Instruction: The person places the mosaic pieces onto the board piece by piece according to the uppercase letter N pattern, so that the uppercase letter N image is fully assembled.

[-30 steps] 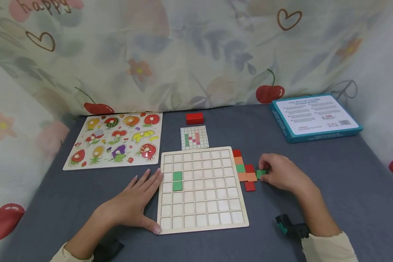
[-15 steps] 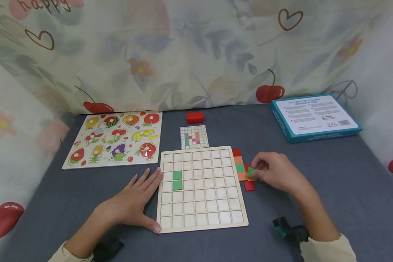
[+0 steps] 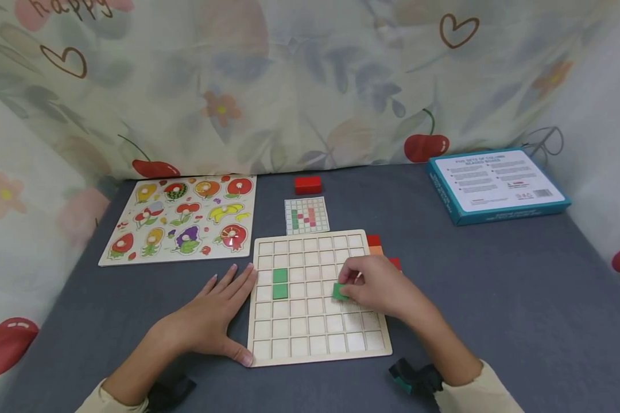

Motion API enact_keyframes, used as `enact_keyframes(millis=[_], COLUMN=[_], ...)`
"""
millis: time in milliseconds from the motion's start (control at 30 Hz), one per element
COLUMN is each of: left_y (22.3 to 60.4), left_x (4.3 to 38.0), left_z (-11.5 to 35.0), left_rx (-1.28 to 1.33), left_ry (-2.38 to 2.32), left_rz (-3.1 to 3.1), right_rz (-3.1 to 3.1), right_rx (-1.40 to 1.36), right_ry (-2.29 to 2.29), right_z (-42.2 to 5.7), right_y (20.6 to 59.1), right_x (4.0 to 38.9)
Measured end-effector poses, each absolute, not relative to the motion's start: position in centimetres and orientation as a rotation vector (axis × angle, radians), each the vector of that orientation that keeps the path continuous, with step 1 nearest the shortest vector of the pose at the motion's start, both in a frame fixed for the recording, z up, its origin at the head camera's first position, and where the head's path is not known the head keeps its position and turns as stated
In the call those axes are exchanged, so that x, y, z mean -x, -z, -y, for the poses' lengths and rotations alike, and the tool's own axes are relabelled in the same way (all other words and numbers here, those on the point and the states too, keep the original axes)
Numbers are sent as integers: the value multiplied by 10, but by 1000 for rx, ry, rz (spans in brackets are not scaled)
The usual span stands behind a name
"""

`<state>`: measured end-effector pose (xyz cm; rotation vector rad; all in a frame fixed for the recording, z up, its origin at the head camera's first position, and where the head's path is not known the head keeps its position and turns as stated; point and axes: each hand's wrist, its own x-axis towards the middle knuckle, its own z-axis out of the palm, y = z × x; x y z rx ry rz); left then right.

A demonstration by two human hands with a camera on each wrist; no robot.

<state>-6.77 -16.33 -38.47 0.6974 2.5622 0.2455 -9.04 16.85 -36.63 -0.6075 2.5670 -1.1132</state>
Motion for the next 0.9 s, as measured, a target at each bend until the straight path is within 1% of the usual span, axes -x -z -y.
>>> enact_keyframes(millis=[267, 600, 900], left_y=[384, 383, 384], left_x=[67, 67, 67], left_z=[164, 163, 163], left_rx=[-690, -683, -691], left_ry=[-250, -249, -257], left_rz=[-2557, -2556, -2566], right_rz=[-2541, -2546, -2704], right_rx=[664, 824, 951], right_ry=[1074, 1066, 884], right_z=[-125, -81, -61], right_y=[374, 377, 380], right_x=[88, 87, 84])
